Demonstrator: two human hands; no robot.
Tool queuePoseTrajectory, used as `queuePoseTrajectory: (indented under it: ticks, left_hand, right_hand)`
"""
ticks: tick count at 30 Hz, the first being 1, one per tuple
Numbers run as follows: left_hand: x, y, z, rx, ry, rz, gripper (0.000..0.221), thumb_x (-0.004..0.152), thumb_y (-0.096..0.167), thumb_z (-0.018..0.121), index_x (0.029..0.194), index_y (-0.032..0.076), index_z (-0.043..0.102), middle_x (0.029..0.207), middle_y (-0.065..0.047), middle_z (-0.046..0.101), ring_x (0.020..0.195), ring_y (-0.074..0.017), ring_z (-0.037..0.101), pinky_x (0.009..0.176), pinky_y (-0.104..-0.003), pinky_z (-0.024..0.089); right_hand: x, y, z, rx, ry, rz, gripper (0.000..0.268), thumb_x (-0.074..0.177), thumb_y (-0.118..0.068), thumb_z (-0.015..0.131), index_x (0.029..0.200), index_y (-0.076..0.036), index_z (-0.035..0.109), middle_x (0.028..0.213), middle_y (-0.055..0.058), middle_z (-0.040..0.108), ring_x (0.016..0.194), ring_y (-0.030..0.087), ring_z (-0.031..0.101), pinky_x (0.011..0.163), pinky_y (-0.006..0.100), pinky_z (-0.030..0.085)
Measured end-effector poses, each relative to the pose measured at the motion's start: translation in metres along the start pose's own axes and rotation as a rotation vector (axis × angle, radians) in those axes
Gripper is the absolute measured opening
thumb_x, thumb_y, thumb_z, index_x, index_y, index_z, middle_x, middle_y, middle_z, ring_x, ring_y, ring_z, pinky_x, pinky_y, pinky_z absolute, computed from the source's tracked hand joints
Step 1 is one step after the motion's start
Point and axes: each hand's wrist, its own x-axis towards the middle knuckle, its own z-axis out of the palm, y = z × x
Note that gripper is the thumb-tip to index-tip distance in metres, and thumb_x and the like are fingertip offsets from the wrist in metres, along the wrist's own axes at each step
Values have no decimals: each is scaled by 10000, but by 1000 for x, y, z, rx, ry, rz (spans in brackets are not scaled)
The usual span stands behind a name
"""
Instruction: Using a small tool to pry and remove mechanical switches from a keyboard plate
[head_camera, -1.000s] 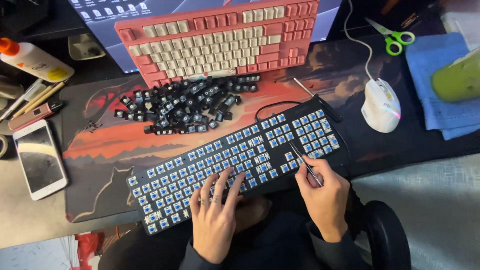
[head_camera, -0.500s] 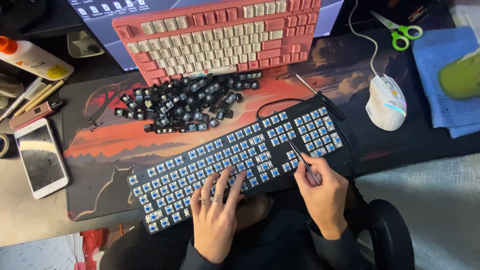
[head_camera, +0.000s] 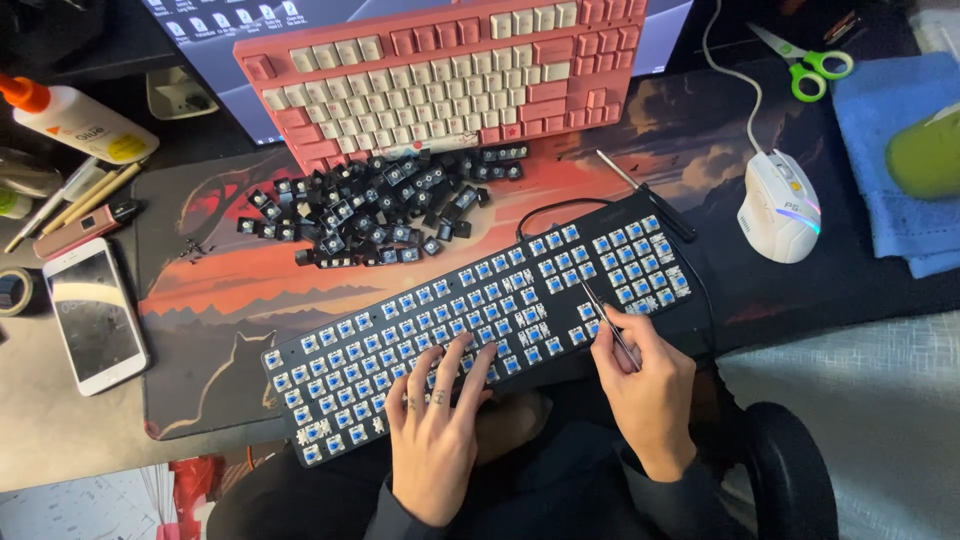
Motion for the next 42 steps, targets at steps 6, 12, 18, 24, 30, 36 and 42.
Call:
queuePoseTrajectory:
  ticks: [6, 12, 18, 24, 30, 36, 42]
  left_hand:
    - [-2, -2, 4, 3, -16, 7, 681, 1142, 311, 797, 1793, 326, 599, 1804, 7, 612, 1622, -310, 571, 1262, -526, 388]
    - [1, -1, -1, 1, -10, 6, 659, 1132, 294, 787, 1770, 330, 623, 1798, 8, 623, 1607, -302, 583, 1239, -516, 389]
    - [1, 0, -2, 4, 9, 3, 635, 1152, 300, 787, 1765, 337, 626, 1798, 15, 620, 1605, -302, 588, 1245, -519, 374]
    - [2, 0, -2, 8, 11, -3, 645, 1132, 294, 800, 1753, 353, 636, 1786, 25, 633, 1598, -295, 595, 1236, -514, 383]
    - [4, 0, -4, -3, 12, -10, 634, 1125, 312, 814, 1739, 343, 656, 1771, 20, 646, 1578, -295, 608, 1224, -524, 404]
    - [3, 0, -3, 3, 17, -8, 625, 1135, 322, 826, 1735, 352, 656, 1769, 28, 639, 1569, -292, 610, 1231, -522, 392]
    - [3, 1, -3, 6, 13, -11, 635, 1139, 315, 800, 1752, 364, 643, 1783, 45, 628, 1587, -295, 599, 1220, -523, 409]
  right_hand:
    - [2, 13, 0, 56, -31, -45, 230, 1114, -20, 865, 1336, 11, 815, 856, 73, 808, 699, 174, 772, 663, 350, 675]
    - [-1, 14, 7, 99, 2, -39, 180, 1143, -6, 825, 1321, 5, 806, 800, 15, 719, 619, 85, 614, 586, 284, 597]
    - [-5, 4, -3, 4, -3, 11, 223, 1110, -40, 884, 1323, -11, 823, 698, -9, 610, 578, 113, 561, 565, 315, 565]
    - [0, 3, -6, 0, -10, -4, 210, 1103, -46, 893, 1305, -22, 842, 702, -14, 601, 575, 114, 543, 573, 330, 548]
    - [2, 0, -5, 10, -12, 15, 208, 1108, -28, 877, 1313, -16, 843, 723, -7, 650, 597, 109, 597, 601, 315, 584]
    - [1, 1, -5, 29, -33, 24, 205, 1113, -32, 874, 1314, -16, 837, 718, -3, 606, 601, 112, 548, 576, 317, 555]
    - [2, 2, -4, -46, -27, -67, 266, 1103, -26, 874, 1361, 19, 830, 1081, 125, 906, 906, 249, 889, 753, 374, 714]
